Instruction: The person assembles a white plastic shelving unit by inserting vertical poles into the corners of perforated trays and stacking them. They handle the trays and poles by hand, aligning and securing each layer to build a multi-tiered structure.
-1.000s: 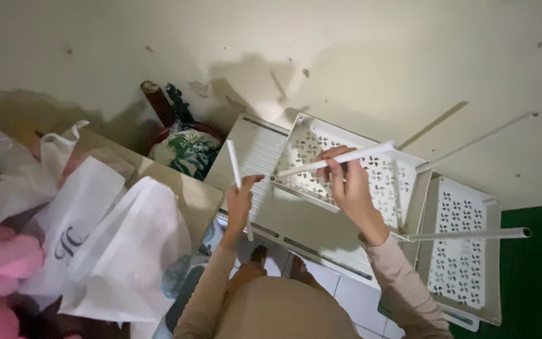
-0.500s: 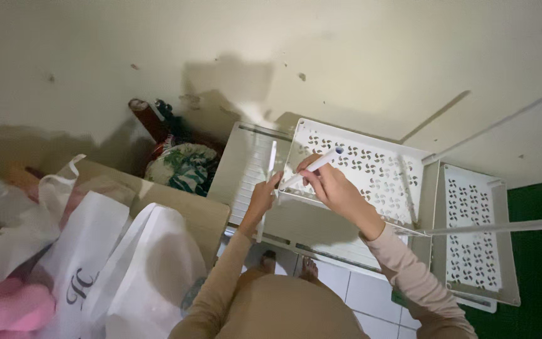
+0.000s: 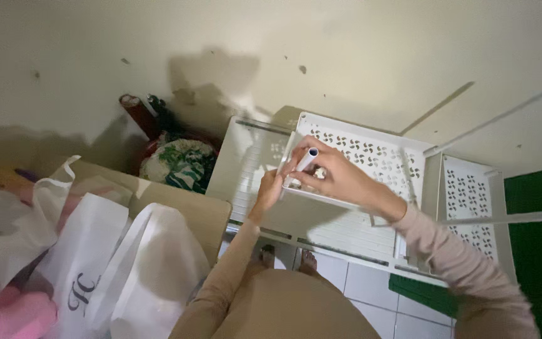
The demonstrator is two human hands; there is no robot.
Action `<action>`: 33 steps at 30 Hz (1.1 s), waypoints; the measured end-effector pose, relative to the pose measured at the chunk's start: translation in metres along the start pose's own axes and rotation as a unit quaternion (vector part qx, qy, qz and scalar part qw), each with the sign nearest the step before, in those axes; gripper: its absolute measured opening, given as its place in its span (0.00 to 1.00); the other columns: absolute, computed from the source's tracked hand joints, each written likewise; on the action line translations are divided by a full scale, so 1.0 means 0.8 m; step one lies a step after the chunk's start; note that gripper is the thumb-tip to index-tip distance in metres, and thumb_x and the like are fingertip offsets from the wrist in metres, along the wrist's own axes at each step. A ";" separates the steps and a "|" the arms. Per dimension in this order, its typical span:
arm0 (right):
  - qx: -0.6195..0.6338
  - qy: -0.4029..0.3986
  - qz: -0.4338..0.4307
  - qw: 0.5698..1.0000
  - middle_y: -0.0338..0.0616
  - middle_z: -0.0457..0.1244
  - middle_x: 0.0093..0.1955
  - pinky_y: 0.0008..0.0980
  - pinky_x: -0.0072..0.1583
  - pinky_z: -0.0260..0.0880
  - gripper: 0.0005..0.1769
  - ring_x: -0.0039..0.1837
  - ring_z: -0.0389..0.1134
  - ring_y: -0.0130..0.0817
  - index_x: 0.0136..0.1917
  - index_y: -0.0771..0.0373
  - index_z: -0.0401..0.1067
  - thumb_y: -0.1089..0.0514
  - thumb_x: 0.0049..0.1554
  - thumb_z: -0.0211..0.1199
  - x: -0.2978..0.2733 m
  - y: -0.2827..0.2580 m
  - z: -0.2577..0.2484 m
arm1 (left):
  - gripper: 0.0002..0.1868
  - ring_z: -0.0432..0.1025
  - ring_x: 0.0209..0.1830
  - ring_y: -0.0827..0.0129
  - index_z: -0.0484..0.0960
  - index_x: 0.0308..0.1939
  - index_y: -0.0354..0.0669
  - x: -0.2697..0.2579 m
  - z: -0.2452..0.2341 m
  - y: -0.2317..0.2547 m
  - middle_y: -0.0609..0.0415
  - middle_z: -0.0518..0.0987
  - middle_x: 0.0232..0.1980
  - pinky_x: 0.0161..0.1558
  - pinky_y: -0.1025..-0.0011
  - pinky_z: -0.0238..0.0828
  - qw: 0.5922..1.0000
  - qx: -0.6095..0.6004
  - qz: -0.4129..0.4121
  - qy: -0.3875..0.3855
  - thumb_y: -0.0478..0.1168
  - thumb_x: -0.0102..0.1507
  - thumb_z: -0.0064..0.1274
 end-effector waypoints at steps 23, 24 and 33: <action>-0.039 0.014 0.084 0.996 0.46 0.68 0.40 0.35 0.42 0.72 0.07 0.39 0.71 0.34 0.55 0.62 0.72 0.58 0.65 0.58 -0.007 0.042 0.036 | 0.34 0.74 0.23 0.50 0.85 0.29 0.31 0.004 0.006 0.021 0.39 0.79 0.23 0.27 0.50 0.66 0.992 0.099 0.062 0.050 0.58 0.69 0.39; -0.017 0.041 0.070 0.997 0.46 0.68 0.40 0.33 0.40 0.72 0.08 0.38 0.72 0.31 0.55 0.63 0.71 0.59 0.65 0.58 -0.009 0.041 0.042 | 0.33 0.74 0.23 0.53 0.86 0.28 0.31 -0.002 0.004 0.026 0.41 0.78 0.21 0.27 0.53 0.66 0.991 0.095 0.078 0.060 0.57 0.69 0.40; -0.023 0.196 0.086 0.976 0.49 0.65 0.43 0.30 0.38 0.71 0.08 0.38 0.71 0.30 0.54 0.68 0.69 0.61 0.65 0.59 -0.015 0.027 0.063 | 0.31 0.70 0.21 0.62 0.83 0.32 0.32 -0.001 0.001 0.033 0.46 0.75 0.20 0.27 0.61 0.64 0.992 0.075 0.085 0.059 0.58 0.69 0.43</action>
Point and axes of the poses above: each hand's wrist, its own x-axis towards the middle knuckle, its own z-axis out of the palm, y = z × x, the point moved 5 cm from there along x, towards the middle knuckle
